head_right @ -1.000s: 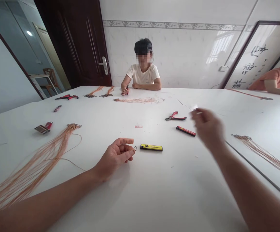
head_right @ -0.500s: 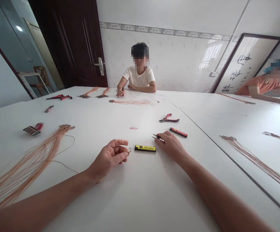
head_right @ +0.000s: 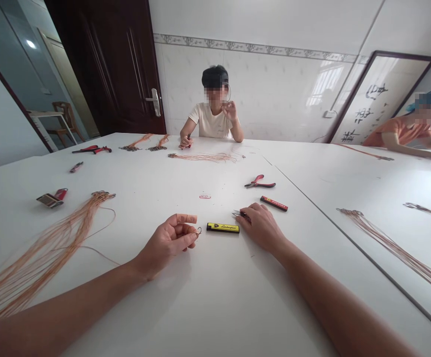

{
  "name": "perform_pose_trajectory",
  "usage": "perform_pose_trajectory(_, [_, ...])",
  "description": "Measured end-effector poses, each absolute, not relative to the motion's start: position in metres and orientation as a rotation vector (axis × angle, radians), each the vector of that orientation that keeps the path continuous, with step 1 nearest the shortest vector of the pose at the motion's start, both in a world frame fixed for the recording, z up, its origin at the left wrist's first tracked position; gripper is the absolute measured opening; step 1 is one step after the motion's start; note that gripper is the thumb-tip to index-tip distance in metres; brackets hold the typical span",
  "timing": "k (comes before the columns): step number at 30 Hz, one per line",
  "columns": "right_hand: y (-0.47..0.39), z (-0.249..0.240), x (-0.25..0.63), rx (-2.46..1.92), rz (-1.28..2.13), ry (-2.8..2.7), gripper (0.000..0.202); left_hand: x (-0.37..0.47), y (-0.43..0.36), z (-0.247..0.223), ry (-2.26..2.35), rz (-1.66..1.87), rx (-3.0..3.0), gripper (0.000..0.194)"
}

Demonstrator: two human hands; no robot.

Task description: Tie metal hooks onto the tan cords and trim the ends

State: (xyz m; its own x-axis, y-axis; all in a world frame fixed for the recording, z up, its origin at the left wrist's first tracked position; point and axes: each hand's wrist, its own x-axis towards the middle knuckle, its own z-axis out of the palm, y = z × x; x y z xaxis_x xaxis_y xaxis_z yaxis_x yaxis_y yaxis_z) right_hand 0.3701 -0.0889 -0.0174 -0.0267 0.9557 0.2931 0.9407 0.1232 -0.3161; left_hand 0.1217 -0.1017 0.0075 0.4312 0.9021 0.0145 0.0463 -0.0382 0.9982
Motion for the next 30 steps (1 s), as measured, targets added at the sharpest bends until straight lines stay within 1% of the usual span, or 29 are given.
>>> perform_pose_trajectory(3, [-0.090,-0.017,0.370,-1.805,0.028,-1.963,0.033,0.122,-0.101,0.007,0.887,0.861,1.444,0.030])
perform_pose_trajectory(6, [-0.096,-0.014,0.360,-1.672,-0.039,-1.973,0.031,0.121,-0.101,0.007,0.877,0.869,1.428,0.030])
perform_pose_trajectory(11, [-0.104,-0.013,0.334,-1.387,-0.039,-2.291,0.031,0.122,-0.102,0.006,0.864,0.893,1.400,0.032])
perform_pose_trajectory(14, [-0.106,-0.014,0.328,-1.355,-0.098,-2.353,0.030,0.122,-0.102,0.006,0.885,0.908,1.392,0.032])
perform_pose_trajectory(17, [-0.112,-0.010,0.324,-1.433,-0.057,-2.211,0.032,0.122,-0.101,0.005,0.901,0.921,1.372,0.031])
perform_pose_trajectory(20, [-0.121,-0.002,0.317,-1.565,0.185,-1.988,0.023,0.122,-0.100,0.005,0.891,0.930,1.350,0.031])
perform_pose_trajectory(22, [-0.126,0.001,0.311,-1.581,0.513,-1.857,0.015,0.122,-0.100,0.005,0.881,0.935,1.344,0.031])
perform_pose_trajectory(24, [-0.130,0.003,0.306,-1.533,0.852,-1.749,0.013,0.122,-0.100,0.005,0.878,0.937,1.347,0.031])
perform_pose_trajectory(26, [-0.132,0.004,0.302,-1.481,1.042,-1.676,0.017,0.123,-0.100,0.005,0.882,0.934,1.355,0.031])
perform_pose_trajectory(30, [-0.133,0.007,0.299,-1.459,1.097,-1.637,0.040,0.123,-0.100,0.005,0.888,0.930,1.374,0.031])
